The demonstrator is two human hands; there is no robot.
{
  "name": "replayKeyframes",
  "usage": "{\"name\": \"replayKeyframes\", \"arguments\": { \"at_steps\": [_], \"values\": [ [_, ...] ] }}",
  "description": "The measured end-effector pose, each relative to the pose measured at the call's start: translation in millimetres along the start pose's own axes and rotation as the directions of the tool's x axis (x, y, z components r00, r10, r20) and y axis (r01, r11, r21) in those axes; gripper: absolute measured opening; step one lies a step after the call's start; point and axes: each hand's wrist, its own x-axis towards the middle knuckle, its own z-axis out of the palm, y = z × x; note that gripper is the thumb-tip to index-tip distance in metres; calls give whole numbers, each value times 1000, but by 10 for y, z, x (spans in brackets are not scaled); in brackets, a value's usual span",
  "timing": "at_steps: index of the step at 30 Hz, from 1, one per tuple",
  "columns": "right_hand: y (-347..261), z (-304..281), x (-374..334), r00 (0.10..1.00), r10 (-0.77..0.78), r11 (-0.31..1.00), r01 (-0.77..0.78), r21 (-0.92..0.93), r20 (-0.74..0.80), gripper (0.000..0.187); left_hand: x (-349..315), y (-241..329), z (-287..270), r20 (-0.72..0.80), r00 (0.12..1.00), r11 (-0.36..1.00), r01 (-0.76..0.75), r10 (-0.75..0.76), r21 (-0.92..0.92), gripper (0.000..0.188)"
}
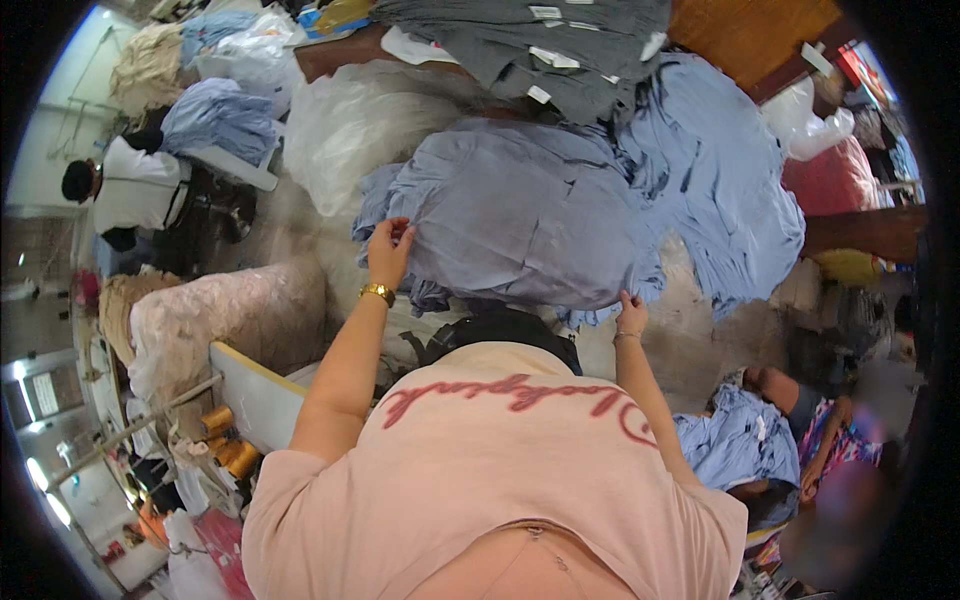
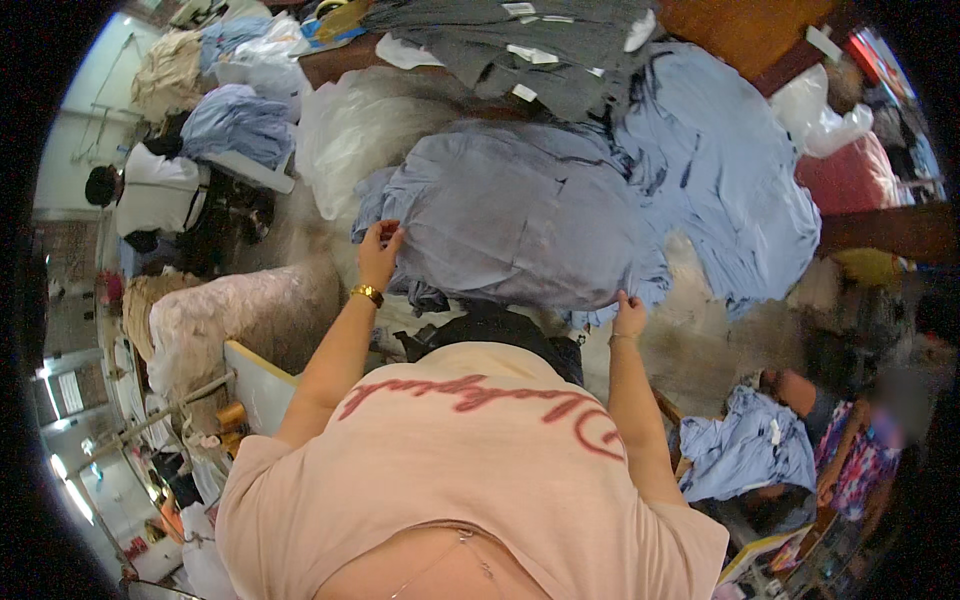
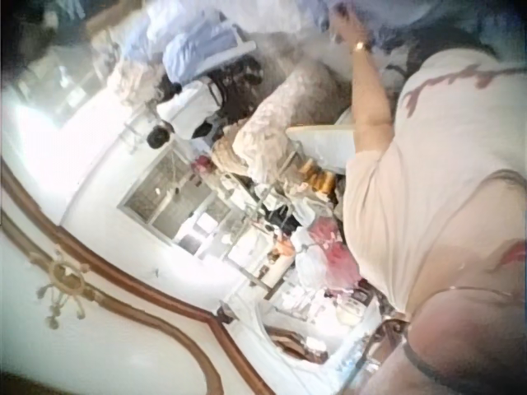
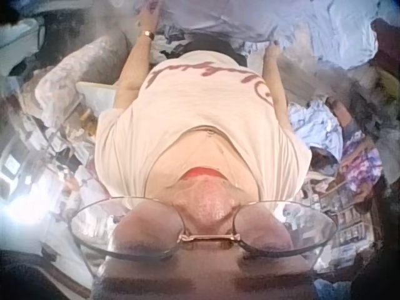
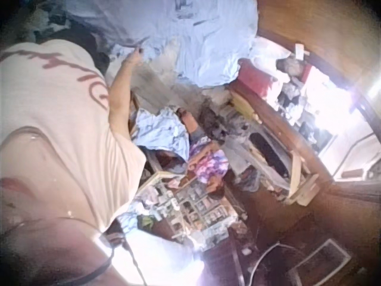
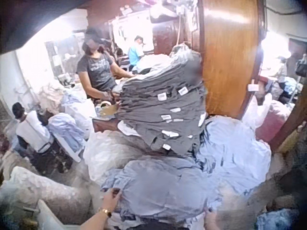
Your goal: The person buttons several light blue shirts from a pile, trims loose threads with snips, and places the shirts into a stack.
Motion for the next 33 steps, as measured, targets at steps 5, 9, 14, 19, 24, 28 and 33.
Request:
{"name": "replayKeyframes", "arguments": {
  "at_steps": [5,9,14,19,24,28,33],
  "values": [
    [-477,-376,-246,956,291,857,-246,453,-31,19,115,259,-40,510,777,808,540,-370,-237,25],
    [-748,-535,-529,800,516,355,-526,773,307,17,24,228,-33,425,849,671,516,-315,-533,24],
    [-649,-729,-714,667,541,587,-735,338,512,15,7,195,-219,476,807,875,463,-350,-141,31],
    [-1496,-1855,-87,980,178,855,-110,506,-88,13,365,1556,-543,421,882,933,-55,213,-355,28],
    [-3072,-2185,93,881,-169,719,417,556,-443,16,1229,2164,-1087,-46,746,734,-640,664,226,29],
    [-3730,-1776,-205,933,-338,760,193,621,124,12,1657,2517,-1942,-440,829,473,-559,347,-681,23],
    [-4134,-2522,-289,832,-360,348,540,767,-422,13,1382,2816,-1733,-76,800,772,-595,595,-224,27]
  ]
}}
